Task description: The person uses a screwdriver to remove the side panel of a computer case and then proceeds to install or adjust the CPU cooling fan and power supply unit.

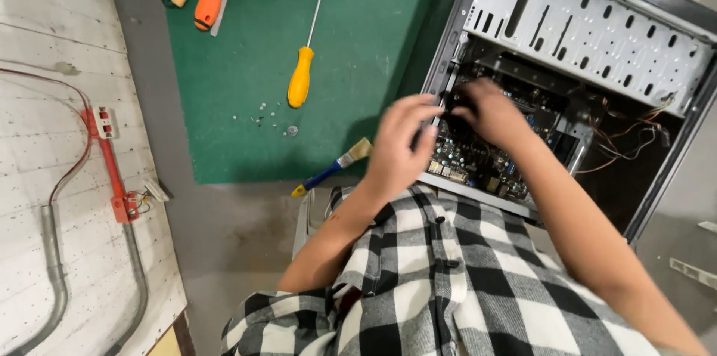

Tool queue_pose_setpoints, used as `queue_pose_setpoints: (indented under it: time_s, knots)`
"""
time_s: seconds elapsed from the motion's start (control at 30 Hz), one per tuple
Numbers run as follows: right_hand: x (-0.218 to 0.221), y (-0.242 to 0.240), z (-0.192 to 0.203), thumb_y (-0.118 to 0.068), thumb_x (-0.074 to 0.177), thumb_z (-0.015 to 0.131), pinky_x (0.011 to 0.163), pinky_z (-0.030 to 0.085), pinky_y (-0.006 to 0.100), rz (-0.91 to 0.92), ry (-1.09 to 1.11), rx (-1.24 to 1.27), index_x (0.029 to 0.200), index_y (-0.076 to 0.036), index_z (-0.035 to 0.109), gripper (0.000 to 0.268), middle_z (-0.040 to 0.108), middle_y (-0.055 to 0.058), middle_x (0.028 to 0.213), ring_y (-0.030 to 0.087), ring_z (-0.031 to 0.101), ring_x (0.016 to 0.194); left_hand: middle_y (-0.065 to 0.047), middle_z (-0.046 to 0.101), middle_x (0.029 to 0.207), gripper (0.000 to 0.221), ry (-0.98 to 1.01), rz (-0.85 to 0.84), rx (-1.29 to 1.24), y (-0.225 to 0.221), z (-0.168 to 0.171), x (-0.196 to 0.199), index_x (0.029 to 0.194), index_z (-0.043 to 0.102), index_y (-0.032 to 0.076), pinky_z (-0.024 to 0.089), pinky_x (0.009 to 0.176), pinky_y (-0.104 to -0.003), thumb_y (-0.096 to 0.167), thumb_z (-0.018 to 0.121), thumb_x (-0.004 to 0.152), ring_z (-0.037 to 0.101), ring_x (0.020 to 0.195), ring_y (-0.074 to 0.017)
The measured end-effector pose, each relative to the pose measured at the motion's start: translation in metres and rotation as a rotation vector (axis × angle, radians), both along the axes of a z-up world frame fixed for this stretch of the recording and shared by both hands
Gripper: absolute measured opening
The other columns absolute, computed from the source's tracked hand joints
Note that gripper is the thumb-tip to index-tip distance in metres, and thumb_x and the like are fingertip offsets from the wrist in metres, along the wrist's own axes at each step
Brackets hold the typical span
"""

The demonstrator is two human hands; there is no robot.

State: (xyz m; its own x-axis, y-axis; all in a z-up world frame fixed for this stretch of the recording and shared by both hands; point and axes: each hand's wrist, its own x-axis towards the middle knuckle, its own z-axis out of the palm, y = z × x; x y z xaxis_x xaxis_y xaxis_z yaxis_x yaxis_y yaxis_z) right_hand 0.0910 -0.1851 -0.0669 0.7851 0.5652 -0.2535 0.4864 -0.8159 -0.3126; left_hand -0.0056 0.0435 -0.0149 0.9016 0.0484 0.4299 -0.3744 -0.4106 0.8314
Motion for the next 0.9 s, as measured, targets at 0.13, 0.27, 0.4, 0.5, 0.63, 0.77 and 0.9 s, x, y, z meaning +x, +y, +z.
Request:
queue_pose_setpoints:
  time_s: [0.13, 0.27, 0.4, 0.5, 0.63, 0.77, 0.9]
  knots:
    - [-0.021, -0.019, 0.104, -0.015, 0.102, 0.065, 0.102, 0.044, 0.057, -0.295, 0.004, 0.190, 0.134, 0.005, 0.062, 0.038, 0.060, 0.028, 0.126, 0.046, 0.056, 0.120, -0.012, 0.064, 0.126, 0.023, 0.113, 0.167, -0.009, 0.048, -0.012, -0.005, 0.119, 0.067, 0.011, 0.045, 0.107, -0.048, 0.020, 0.052, 0.104, 0.060, 0.122, -0.0334]
    - [-0.053, -0.074, 0.132, -0.017, 0.105, 0.062, 0.103, 0.047, 0.053, -0.385, -0.177, 0.038, 0.140, 0.003, 0.066, 0.040, 0.065, 0.024, 0.133, 0.039, 0.059, 0.123, -0.015, 0.062, 0.128, 0.026, 0.330, 0.372, 0.306, 0.105, -0.067, 0.000, 0.124, 0.065, 0.006, 0.042, 0.109, -0.050, 0.012, 0.057, 0.100, 0.057, 0.126, -0.0334]
    - [-0.087, -0.135, 0.119, -0.015, 0.102, 0.068, 0.101, 0.049, 0.050, -0.445, -0.336, -0.043, 0.137, 0.003, 0.071, 0.040, 0.069, 0.024, 0.130, 0.040, 0.063, 0.120, -0.009, 0.058, 0.130, 0.027, 0.431, 0.423, 0.507, 0.130, -0.096, 0.012, 0.126, 0.065, 0.017, 0.043, 0.096, -0.052, 0.019, 0.060, 0.099, 0.056, 0.118, -0.0344]
    - [-0.104, -0.152, 0.103, -0.019, 0.101, 0.071, 0.103, 0.051, 0.048, -0.437, -0.425, -0.082, 0.138, -0.002, 0.071, 0.040, 0.070, 0.021, 0.132, 0.041, 0.065, 0.121, -0.009, 0.060, 0.129, 0.032, 0.439, 0.486, 0.610, 0.143, -0.114, 0.031, 0.122, 0.065, 0.020, 0.040, 0.097, -0.055, 0.025, 0.063, 0.091, 0.055, 0.121, -0.0335]
    - [-0.119, -0.108, 0.088, -0.023, 0.089, 0.069, 0.105, 0.051, 0.044, -0.393, -0.105, 0.091, 0.127, -0.008, 0.071, 0.041, 0.074, 0.013, 0.123, 0.033, 0.068, 0.116, -0.006, 0.062, 0.127, 0.034, 0.502, 0.489, 0.599, 0.155, -0.115, 0.074, 0.123, 0.065, 0.021, 0.043, 0.093, -0.053, 0.027, 0.065, 0.089, 0.058, 0.118, -0.0330]
    - [-0.144, -0.030, 0.075, -0.042, 0.093, 0.055, 0.100, 0.053, 0.040, -0.384, 0.108, 0.135, 0.128, -0.022, 0.067, 0.042, 0.074, 0.002, 0.125, 0.025, 0.070, 0.115, -0.012, 0.055, 0.139, 0.059, 0.658, 0.411, 0.388, 0.173, -0.120, 0.147, 0.143, 0.053, 0.017, 0.045, 0.098, -0.059, 0.046, 0.061, 0.092, 0.051, 0.128, -0.0401]
    - [-0.156, -0.025, 0.031, -0.052, 0.095, 0.044, 0.092, 0.058, 0.035, -0.484, 0.116, -0.066, 0.126, -0.034, 0.065, 0.041, 0.074, -0.010, 0.124, 0.018, 0.073, 0.112, -0.015, 0.047, 0.154, 0.079, 0.822, 0.371, -0.076, 0.198, -0.081, 0.234, 0.153, 0.039, 0.013, 0.041, 0.113, -0.043, 0.052, 0.063, 0.089, 0.046, 0.143, -0.0272]
